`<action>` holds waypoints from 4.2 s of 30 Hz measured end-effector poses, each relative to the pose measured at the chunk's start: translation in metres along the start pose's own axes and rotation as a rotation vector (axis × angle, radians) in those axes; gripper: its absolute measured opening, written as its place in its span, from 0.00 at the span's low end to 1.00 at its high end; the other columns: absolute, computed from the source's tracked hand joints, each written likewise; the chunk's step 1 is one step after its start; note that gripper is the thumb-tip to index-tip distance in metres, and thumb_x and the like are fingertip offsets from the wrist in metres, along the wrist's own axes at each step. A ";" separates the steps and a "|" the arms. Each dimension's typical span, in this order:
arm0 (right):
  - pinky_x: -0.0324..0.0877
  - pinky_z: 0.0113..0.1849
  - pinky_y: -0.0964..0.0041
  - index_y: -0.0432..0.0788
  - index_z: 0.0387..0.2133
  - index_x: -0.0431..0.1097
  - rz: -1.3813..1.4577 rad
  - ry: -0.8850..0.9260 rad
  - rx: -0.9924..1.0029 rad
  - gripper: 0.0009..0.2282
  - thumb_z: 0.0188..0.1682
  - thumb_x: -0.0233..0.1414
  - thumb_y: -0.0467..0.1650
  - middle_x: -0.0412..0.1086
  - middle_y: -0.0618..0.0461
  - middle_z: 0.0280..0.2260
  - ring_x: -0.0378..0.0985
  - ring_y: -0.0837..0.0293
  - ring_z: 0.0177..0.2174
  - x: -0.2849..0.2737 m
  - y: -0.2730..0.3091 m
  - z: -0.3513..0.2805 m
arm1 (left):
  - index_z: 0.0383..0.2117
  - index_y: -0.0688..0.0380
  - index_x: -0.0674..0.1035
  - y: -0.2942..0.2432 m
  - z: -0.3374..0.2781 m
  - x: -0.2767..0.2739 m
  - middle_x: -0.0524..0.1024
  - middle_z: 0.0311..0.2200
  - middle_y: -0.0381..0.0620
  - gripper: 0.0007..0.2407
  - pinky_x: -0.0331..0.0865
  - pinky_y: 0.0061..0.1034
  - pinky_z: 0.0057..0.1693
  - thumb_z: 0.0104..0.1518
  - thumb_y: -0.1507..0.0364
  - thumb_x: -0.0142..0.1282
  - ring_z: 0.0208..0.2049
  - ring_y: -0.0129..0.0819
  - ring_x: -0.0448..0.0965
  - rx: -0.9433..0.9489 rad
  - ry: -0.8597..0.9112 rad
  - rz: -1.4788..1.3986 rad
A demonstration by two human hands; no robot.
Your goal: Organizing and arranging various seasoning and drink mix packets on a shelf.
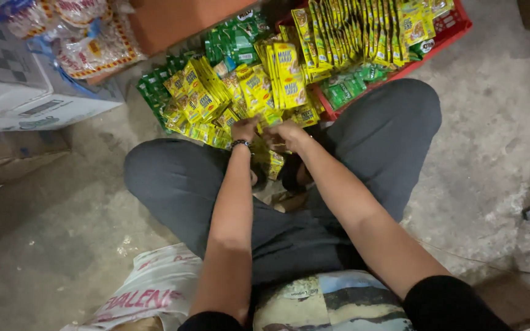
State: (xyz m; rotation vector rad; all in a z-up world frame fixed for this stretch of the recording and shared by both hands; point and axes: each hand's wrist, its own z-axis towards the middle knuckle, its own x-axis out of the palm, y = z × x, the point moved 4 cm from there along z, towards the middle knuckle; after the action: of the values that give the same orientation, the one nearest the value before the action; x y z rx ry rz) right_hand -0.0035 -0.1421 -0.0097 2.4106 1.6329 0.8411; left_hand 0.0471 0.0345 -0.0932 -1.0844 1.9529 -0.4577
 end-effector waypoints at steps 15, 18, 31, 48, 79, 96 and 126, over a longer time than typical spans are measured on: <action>0.72 0.43 0.48 0.44 0.42 0.74 -1.467 -0.156 -0.858 0.12 0.51 0.56 0.38 0.78 0.47 0.36 0.80 0.46 0.40 0.085 0.148 -0.175 | 0.44 0.62 0.73 -0.143 -0.155 -0.142 0.76 0.39 0.58 0.08 0.70 0.43 0.48 0.62 0.77 0.57 0.41 0.60 0.76 0.545 -0.605 -0.018; 0.73 0.42 0.53 0.45 0.47 0.73 -1.386 -0.132 -0.956 0.13 0.52 0.52 0.36 0.77 0.46 0.39 0.80 0.49 0.40 0.097 0.188 -0.218 | 0.44 0.64 0.70 -0.193 -0.214 -0.177 0.73 0.40 0.57 0.08 0.70 0.40 0.49 0.63 0.80 0.56 0.41 0.55 0.76 0.691 -0.614 -0.148; 0.72 0.45 0.65 0.43 0.39 0.72 -0.674 0.450 -0.566 0.27 0.57 0.37 0.52 0.76 0.57 0.36 0.78 0.60 0.40 0.121 0.209 -0.224 | 0.47 0.61 0.68 -0.256 -0.309 -0.190 0.69 0.46 0.49 0.10 0.69 0.30 0.54 0.62 0.84 0.50 0.46 0.39 0.72 0.935 -0.560 -0.528; 0.73 0.41 0.70 0.41 0.45 0.74 -0.521 0.521 -0.726 0.10 0.58 0.54 0.35 0.77 0.57 0.38 0.78 0.67 0.37 0.128 0.208 -0.260 | 0.47 0.60 0.77 -0.240 -0.289 -0.209 0.81 0.46 0.47 0.06 0.77 0.31 0.55 0.71 0.73 0.51 0.49 0.31 0.81 0.652 -0.307 -0.756; 0.75 0.50 0.66 0.36 0.49 0.70 -0.266 0.872 -0.657 0.08 0.59 0.55 0.28 0.75 0.50 0.46 0.80 0.61 0.45 0.150 0.200 -0.307 | 0.52 0.71 0.77 -0.211 -0.255 -0.158 0.76 0.40 0.49 0.18 0.64 0.27 0.49 0.72 0.63 0.47 0.41 0.31 0.70 0.514 -0.331 -0.887; 0.68 0.37 0.74 0.38 0.47 0.65 -0.580 0.465 -1.088 0.08 0.59 0.57 0.24 0.74 0.53 0.37 0.73 0.69 0.34 0.176 0.160 -0.282 | 0.55 0.64 0.71 -0.257 -0.318 -0.192 0.77 0.48 0.46 0.14 0.72 0.28 0.57 0.72 0.66 0.46 0.49 0.29 0.78 0.800 -0.247 -1.423; 0.74 0.48 0.68 0.35 0.50 0.72 -0.791 0.859 -0.656 0.14 0.52 0.61 0.26 0.77 0.56 0.43 0.78 0.67 0.43 0.191 0.119 -0.287 | 0.51 0.64 0.72 -0.294 -0.410 -0.319 0.80 0.40 0.49 0.16 0.78 0.31 0.46 0.74 0.60 0.48 0.38 0.35 0.83 1.010 -0.511 -1.212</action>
State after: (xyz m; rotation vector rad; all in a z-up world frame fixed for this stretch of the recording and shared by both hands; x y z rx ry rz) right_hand 0.0019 -0.0826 0.3504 0.8463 1.8472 1.9194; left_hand -0.0423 0.1015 0.4932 -1.3351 0.2740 -1.4166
